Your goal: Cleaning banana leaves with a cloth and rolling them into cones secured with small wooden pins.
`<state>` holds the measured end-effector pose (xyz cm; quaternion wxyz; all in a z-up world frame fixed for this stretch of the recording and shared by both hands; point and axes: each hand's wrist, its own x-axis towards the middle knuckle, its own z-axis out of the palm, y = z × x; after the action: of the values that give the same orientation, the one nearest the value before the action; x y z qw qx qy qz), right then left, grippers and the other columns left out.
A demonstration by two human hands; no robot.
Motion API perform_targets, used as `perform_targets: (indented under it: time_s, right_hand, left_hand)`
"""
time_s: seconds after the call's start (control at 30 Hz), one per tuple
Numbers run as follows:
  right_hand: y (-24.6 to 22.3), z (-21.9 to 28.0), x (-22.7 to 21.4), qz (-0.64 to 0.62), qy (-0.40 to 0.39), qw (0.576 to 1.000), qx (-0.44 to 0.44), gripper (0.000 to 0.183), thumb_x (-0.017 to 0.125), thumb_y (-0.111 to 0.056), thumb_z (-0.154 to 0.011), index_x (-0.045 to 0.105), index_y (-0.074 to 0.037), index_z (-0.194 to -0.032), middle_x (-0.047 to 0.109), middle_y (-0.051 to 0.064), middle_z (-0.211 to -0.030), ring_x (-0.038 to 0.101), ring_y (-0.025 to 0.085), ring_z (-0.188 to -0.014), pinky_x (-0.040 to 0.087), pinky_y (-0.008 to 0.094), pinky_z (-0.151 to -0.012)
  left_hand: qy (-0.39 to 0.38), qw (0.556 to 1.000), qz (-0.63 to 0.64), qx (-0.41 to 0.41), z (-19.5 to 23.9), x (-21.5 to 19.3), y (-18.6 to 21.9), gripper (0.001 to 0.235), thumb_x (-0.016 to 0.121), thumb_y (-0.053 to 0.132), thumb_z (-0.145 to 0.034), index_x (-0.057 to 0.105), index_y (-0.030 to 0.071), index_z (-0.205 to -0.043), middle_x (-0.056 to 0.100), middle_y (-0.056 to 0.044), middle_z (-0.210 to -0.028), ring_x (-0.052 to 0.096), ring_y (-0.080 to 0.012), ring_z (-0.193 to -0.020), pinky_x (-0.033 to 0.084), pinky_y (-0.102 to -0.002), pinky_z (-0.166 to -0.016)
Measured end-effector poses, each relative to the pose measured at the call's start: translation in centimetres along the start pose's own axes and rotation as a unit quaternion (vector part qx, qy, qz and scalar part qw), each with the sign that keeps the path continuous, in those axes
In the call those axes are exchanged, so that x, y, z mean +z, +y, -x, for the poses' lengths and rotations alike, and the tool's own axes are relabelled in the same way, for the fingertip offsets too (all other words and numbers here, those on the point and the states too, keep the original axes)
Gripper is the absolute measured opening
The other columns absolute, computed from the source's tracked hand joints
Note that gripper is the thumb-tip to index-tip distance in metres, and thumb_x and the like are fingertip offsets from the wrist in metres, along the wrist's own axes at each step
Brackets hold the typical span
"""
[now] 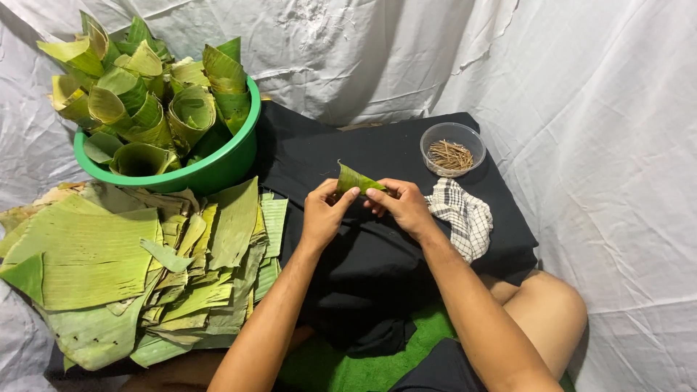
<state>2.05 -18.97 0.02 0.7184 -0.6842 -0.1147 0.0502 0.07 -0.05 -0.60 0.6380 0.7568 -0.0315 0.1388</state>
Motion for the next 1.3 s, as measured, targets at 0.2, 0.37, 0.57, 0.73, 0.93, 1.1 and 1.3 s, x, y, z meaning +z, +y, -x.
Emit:
perform_targets:
  time_s: [0.2, 0.37, 0.57, 0.73, 0.93, 1.1, 1.3]
  right_hand:
    - [-0.4, 0.4, 0.6, 0.012, 0.0, 0.999, -0.033, 0.036, 0.078, -0.008, -0.088, 0.073, -0.001, -0.124, 0.076, 0.02, -0.096, 0.072, 0.019, -0.067, 0.062, 0.028, -0.058]
    - [0.0, 0.5, 0.8, 0.036, 0.004, 0.998, -0.042, 0.042, 0.077, -0.004, -0.087, 0.071, -0.006, -0.129, 0.077, 0.021, -0.104, 0.074, 0.02, -0.069, 0.062, 0.028, -0.058]
    - [0.0, 0.8, 1.2, 0.057, 0.012, 0.997, -0.053, 0.042, 0.077, -0.002, -0.088, 0.072, -0.01, -0.129, 0.077, 0.021, -0.108, 0.074, 0.019, -0.067, 0.063, 0.027, -0.057]
    - [-0.2, 0.9, 1.4, 0.07, 0.006, 0.996, -0.062, 0.035, 0.073, -0.007, -0.093, 0.074, -0.013, -0.127, 0.077, 0.018, -0.112, 0.074, 0.017, -0.066, 0.062, 0.027, -0.056]
    - [0.0, 1.0, 1.6, 0.093, -0.002, 0.992, -0.09, 0.029, 0.068, -0.007, -0.095, 0.076, -0.014, -0.123, 0.077, 0.017, -0.112, 0.074, 0.02, -0.064, 0.062, 0.029, -0.055]
    - [-0.3, 1.0, 1.8, 0.114, -0.01, 0.986, -0.123, 0.028, 0.068, -0.009, -0.096, 0.077, -0.015, -0.122, 0.078, 0.015, -0.113, 0.074, 0.019, -0.064, 0.061, 0.029, -0.055]
    - [-0.4, 0.6, 1.0, 0.025, -0.006, 0.999, -0.046, 0.035, 0.069, -0.014, -0.096, 0.07, -0.008, -0.131, 0.076, 0.023, -0.104, 0.073, 0.022, -0.063, 0.064, 0.031, -0.054]
  left_hand:
    - [0.007, 0.998, 0.0, -0.068, -0.1, 0.2, 0.3, 0.017, 0.082, 0.025, -0.089, 0.081, 0.008, -0.091, 0.067, -0.007, -0.056, 0.062, -0.0118, -0.048, 0.049, -0.027, -0.045]
    - [0.009, 0.989, 0.089, -0.116, -0.4, 0.1, -0.8, 0.023, 0.076, 0.021, -0.092, 0.078, -0.001, -0.097, 0.068, -0.019, -0.06, 0.068, -0.0206, -0.048, 0.054, -0.028, -0.044]
    - [0.008, 0.968, 0.18, -0.177, -0.4, 0.0, -0.5, 0.038, 0.074, 0.013, -0.094, 0.068, -0.015, -0.118, 0.071, -0.033, -0.09, 0.073, -0.03, -0.056, 0.062, -0.033, -0.045]
    - [0.001, 0.964, 0.174, -0.2, -0.3, -0.3, 0.2, 0.045, 0.072, 0.016, -0.095, 0.063, -0.019, -0.123, 0.069, -0.036, -0.101, 0.075, -0.0332, -0.059, 0.064, -0.035, -0.048]
    - [-0.012, 0.948, 0.21, -0.238, -0.4, -0.8, 0.0, 0.053, 0.071, 0.02, -0.096, 0.058, -0.019, -0.13, 0.067, -0.035, -0.103, 0.076, -0.0374, -0.065, 0.067, -0.038, -0.054]
    - [-0.033, 0.95, 0.2, -0.236, -0.2, -1.1, 0.5, 0.052, 0.084, 0.023, -0.086, 0.066, -0.014, -0.118, 0.072, -0.028, -0.097, 0.077, -0.0352, -0.07, 0.067, -0.036, -0.06]
    - [-0.035, 0.957, 0.204, -0.206, -0.5, -0.9, -1.5, 0.039, 0.083, 0.013, -0.087, 0.067, -0.012, -0.113, 0.073, -0.021, -0.083, 0.074, -0.0297, -0.055, 0.064, -0.031, -0.047]
